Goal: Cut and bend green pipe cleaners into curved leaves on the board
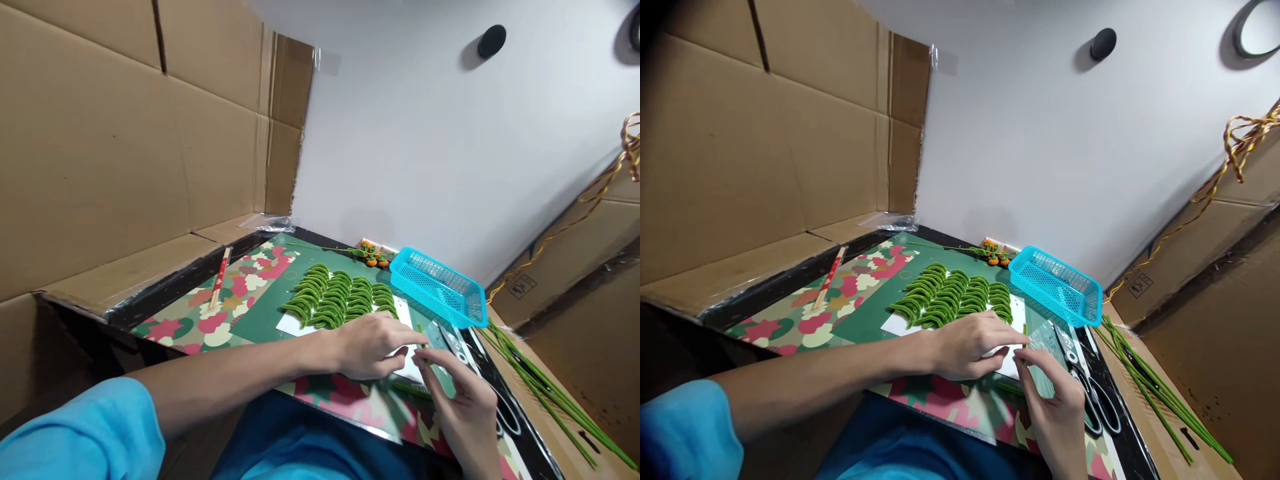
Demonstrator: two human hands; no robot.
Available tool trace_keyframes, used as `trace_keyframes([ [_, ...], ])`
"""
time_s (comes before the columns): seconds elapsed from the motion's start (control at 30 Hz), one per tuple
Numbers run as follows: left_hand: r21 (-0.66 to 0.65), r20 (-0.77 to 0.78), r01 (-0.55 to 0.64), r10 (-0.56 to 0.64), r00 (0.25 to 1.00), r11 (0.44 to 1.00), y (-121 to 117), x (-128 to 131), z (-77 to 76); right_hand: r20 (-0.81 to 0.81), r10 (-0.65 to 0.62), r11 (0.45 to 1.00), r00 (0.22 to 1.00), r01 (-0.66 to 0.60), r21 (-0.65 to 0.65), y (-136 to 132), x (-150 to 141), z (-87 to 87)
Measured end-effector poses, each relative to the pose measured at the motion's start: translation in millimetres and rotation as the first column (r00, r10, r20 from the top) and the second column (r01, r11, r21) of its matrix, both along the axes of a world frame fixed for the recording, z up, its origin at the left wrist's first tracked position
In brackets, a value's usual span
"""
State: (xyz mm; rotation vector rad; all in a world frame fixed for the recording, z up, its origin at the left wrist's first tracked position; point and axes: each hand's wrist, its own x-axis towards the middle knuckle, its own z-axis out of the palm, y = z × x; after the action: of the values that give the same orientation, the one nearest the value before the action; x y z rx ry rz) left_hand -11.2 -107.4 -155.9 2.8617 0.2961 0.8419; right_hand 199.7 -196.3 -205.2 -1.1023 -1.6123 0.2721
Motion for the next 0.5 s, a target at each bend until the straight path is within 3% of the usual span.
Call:
trace_keyframes([
  [0.13, -0.141, 0.052, 0.065, -0.058, 0.997, 0.988, -3.9, 0.3, 2.5, -0.308, 0.048, 0.992, 0.95, -0.082, -0.1, -6.2, -11.8, 1.8],
  [0.27, -0.255, 0.145, 0.082, -0.046, 0.988, 0.963, -7.9, 2.0, 4.8, -0.623, 0.225, 0.962, 0.749, -0.271, 0.02, -8.0, -24.2, 10.5],
  [0.4, -0.328, 0.201, 0.064, 0.003, 0.98, 0.942, -11.2, 3.0, 3.6, -0.75, 0.259, 0.939, 0.608, -0.34, 0.049, -10.9, -32.7, 19.9],
  [0.5, -0.315, 0.196, 0.037, 0.027, 0.98, 0.948, -10.9, 2.6, 1.5, -0.755, 0.292, 0.945, 0.587, -0.298, 0.134, -16.2, -30.2, 21.6],
])
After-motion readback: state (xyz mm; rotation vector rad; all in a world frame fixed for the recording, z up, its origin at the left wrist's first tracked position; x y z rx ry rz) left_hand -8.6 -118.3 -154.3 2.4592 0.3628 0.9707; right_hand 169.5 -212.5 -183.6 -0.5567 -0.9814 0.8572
